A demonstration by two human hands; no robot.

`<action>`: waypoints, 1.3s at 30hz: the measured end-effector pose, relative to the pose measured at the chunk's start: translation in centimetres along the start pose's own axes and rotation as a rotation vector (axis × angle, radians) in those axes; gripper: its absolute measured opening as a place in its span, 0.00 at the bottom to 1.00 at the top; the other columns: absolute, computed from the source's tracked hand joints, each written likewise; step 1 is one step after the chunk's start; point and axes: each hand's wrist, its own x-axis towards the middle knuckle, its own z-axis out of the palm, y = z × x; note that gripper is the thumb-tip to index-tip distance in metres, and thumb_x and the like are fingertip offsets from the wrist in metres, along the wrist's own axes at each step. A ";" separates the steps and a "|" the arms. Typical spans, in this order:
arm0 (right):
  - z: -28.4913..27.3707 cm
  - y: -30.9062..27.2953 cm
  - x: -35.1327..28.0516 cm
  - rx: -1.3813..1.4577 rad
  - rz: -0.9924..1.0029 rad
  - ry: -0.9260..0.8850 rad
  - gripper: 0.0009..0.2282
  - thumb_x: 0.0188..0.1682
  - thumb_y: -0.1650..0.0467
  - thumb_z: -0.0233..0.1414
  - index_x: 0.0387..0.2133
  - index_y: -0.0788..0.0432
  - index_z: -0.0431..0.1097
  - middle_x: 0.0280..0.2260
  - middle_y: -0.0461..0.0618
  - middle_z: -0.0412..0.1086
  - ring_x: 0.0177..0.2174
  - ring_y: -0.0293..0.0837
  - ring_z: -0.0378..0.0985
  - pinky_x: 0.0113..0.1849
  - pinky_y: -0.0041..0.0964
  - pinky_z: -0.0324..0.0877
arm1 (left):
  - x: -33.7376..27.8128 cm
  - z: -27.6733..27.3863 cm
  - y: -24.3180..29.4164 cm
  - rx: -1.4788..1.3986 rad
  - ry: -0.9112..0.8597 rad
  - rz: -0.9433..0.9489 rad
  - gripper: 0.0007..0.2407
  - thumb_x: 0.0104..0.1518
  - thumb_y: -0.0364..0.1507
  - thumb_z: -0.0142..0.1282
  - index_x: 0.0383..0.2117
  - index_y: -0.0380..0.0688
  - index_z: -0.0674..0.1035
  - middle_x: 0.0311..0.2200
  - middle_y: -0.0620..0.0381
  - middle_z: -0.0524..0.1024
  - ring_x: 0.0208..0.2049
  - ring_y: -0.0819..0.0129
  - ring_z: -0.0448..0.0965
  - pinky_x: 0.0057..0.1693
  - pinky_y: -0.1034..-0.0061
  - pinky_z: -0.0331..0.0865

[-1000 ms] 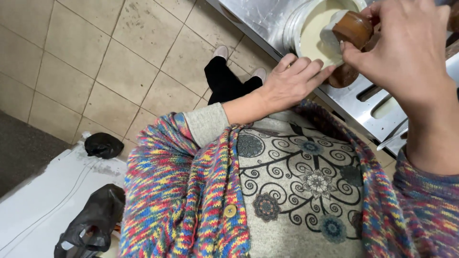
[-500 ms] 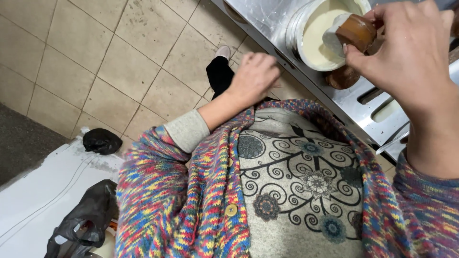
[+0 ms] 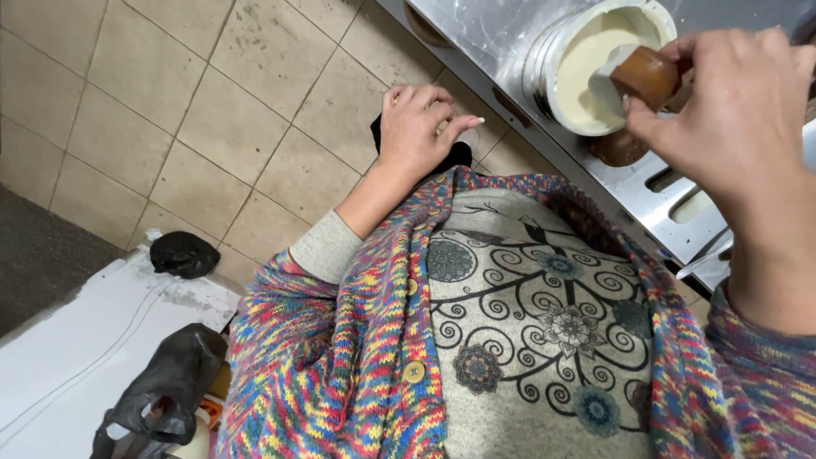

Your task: The recorder dips round chocolate-covered cakes into a container of white glaze or chocolate to coat half of them.

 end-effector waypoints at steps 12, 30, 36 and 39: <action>0.2 -1.2 -0.5 0.023 0.110 0.006 0.16 0.46 0.60 0.62 0.42 0.57 0.73 0.36 0.45 0.72 0.40 0.48 0.69 0.48 0.41 0.58 | 2.8 -2.4 -1.1 -0.077 -0.047 -0.048 0.12 0.59 0.42 0.62 0.27 0.48 0.85 0.35 0.60 0.79 0.41 0.61 0.76 0.55 0.64 0.61; -0.1 -3.3 -0.4 0.121 0.292 0.019 0.17 0.49 0.63 0.66 0.44 0.61 0.73 0.42 0.49 0.76 0.41 0.48 0.70 0.47 0.41 0.63 | 7.0 -5.2 -6.1 -0.172 -0.213 -0.026 0.13 0.59 0.43 0.61 0.29 0.49 0.87 0.33 0.61 0.80 0.40 0.62 0.77 0.59 0.62 0.60; 0.3 -4.3 -0.2 0.217 0.428 -0.044 0.18 0.48 0.63 0.64 0.44 0.62 0.72 0.43 0.50 0.75 0.41 0.48 0.72 0.46 0.41 0.66 | 8.3 -5.8 -7.7 -0.204 -0.245 0.000 0.12 0.58 0.42 0.61 0.29 0.49 0.86 0.33 0.61 0.80 0.39 0.62 0.77 0.58 0.63 0.61; -1.4 -6.2 1.3 0.156 0.486 -0.064 0.18 0.47 0.62 0.67 0.42 0.62 0.74 0.39 0.51 0.76 0.40 0.50 0.74 0.47 0.45 0.66 | 8.9 -5.9 -8.4 -0.195 -0.272 0.029 0.12 0.59 0.42 0.61 0.29 0.49 0.86 0.33 0.60 0.80 0.40 0.60 0.77 0.58 0.62 0.61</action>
